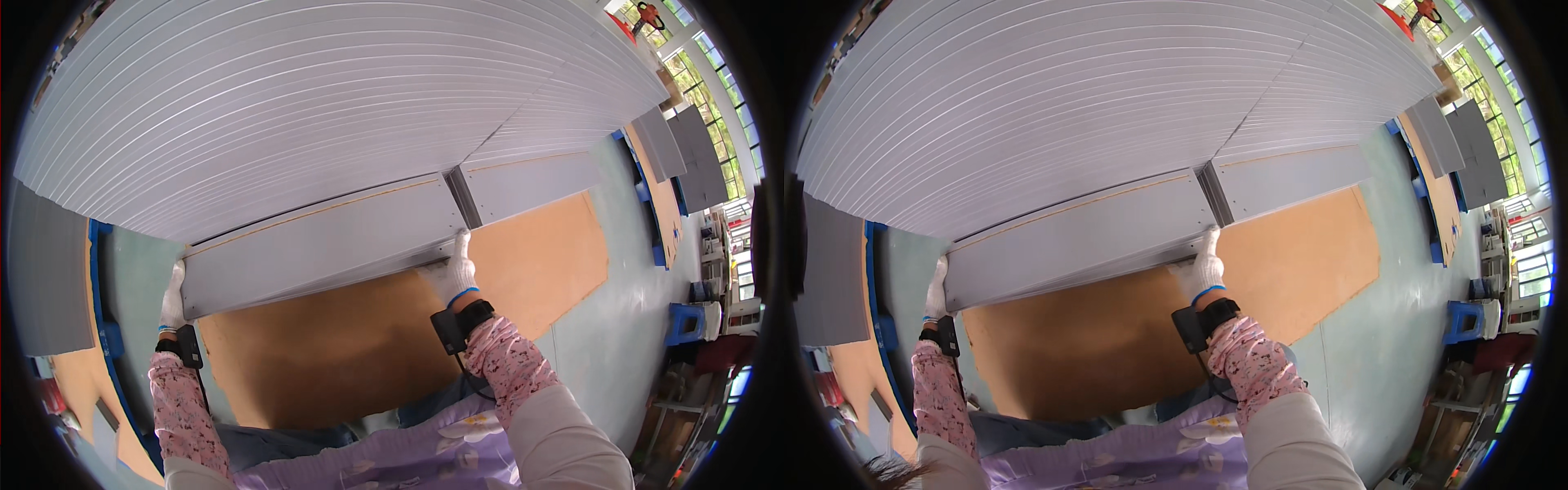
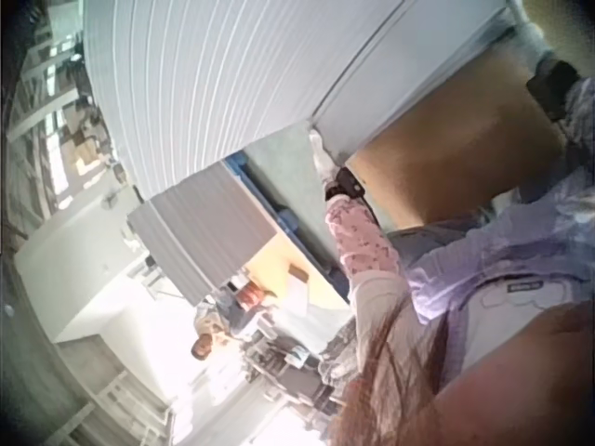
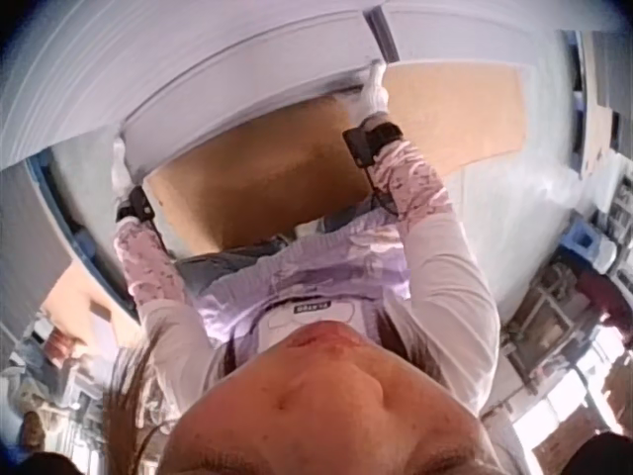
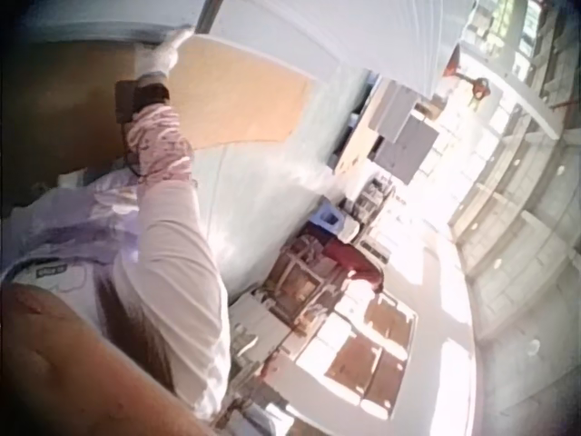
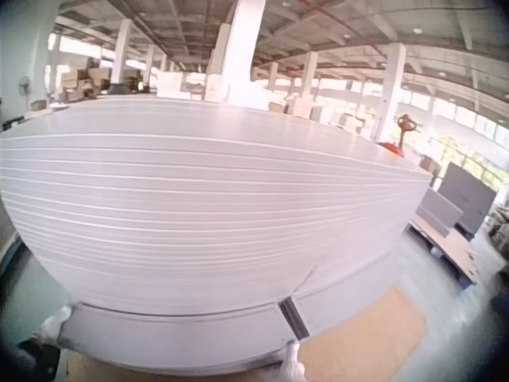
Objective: The person sands the edges of a grey rectangular panel using a blue sanding block. After sanding, the person stacks the panel with other similar panels on a table and then moves the stack to a floor area.
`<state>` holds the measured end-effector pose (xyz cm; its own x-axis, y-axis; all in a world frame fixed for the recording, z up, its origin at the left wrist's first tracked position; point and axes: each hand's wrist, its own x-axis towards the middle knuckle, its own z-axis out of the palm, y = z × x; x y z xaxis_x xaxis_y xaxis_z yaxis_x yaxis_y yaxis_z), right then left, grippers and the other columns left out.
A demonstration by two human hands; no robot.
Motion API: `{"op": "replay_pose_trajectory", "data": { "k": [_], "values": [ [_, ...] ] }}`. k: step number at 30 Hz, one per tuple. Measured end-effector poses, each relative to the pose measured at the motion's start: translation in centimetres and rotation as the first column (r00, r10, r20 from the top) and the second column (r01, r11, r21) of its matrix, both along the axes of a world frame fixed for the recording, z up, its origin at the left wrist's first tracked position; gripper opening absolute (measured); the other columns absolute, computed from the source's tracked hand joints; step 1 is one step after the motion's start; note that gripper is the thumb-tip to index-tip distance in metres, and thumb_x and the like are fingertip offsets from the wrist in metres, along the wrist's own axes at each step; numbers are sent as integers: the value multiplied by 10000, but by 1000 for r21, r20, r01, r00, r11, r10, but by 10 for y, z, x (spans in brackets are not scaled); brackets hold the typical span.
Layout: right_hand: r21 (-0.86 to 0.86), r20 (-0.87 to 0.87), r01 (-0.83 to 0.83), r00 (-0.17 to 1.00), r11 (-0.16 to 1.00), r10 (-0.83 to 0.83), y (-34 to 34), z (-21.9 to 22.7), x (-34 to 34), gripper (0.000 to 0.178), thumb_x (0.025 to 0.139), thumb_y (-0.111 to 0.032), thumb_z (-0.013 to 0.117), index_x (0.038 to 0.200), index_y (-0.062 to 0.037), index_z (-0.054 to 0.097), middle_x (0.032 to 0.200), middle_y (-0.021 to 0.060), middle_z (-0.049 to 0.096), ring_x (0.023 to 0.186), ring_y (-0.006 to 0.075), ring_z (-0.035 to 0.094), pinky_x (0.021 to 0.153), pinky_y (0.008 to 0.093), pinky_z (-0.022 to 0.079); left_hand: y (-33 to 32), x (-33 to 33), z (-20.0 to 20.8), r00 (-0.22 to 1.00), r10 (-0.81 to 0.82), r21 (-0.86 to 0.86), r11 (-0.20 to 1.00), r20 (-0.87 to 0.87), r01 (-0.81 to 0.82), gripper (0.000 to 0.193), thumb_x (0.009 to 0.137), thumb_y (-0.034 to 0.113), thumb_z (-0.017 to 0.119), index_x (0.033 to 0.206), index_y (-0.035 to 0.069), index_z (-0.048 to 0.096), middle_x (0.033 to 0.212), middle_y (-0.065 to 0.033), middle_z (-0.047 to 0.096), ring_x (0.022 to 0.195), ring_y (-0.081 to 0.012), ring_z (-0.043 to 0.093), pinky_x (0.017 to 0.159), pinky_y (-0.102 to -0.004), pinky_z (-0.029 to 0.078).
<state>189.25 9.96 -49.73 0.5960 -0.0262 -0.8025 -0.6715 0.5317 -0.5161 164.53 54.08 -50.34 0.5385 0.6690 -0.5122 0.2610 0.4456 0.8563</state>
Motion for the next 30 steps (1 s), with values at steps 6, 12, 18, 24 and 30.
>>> {"op": "replay_pose_trajectory", "data": {
  "k": [6,12,18,24,30],
  "values": [
    [46,26,-51,998,998,49,8,-2,7,867,859,-583,626,1453,-50,288,1488,158,334,1332,390,360,1081,606,298,-8,0,-3,1000,19,24,1000,12,-19,561,903,510,624,1257,78,570,1067,-5,606,865,-100,593,701,-269,523],
    [-8,-20,-57,998,998,57,10,8,14,815,879,-558,610,1437,-48,306,1454,165,361,1305,384,388,1062,611,314,-5,2,-5,993,-32,-7,999,-110,32,570,879,505,657,1262,92,573,1103,-20,600,919,-134,593,748,-305,529],
    [95,73,-1,997,995,-6,2,0,24,698,898,-495,622,1363,-39,372,1346,241,426,1245,402,438,1057,609,329,-42,33,35,988,-31,164,985,-151,56,572,876,496,657,1267,85,582,1137,-47,605,966,-151,584,807,-327,520],
    [77,89,79,992,994,-86,9,-3,35,553,896,-450,644,1264,-66,491,1220,154,529,1127,351,520,935,583,432,1,35,7,786,-93,370,844,-612,388,448,911,310,584,1288,72,541,1057,-99,634,934,-208,621,757,-350,527],
    [107,155,-43,988,993,26,-3,-11,44,457,894,-411,660,1204,-94,549,1186,103,566,1095,320,538,912,610,445,19,-37,-11,625,96,622,292,-775,727,455,873,199,588,1287,43,483,842,-132,654,717,-273,648,615,-402,516]
  ]
}}
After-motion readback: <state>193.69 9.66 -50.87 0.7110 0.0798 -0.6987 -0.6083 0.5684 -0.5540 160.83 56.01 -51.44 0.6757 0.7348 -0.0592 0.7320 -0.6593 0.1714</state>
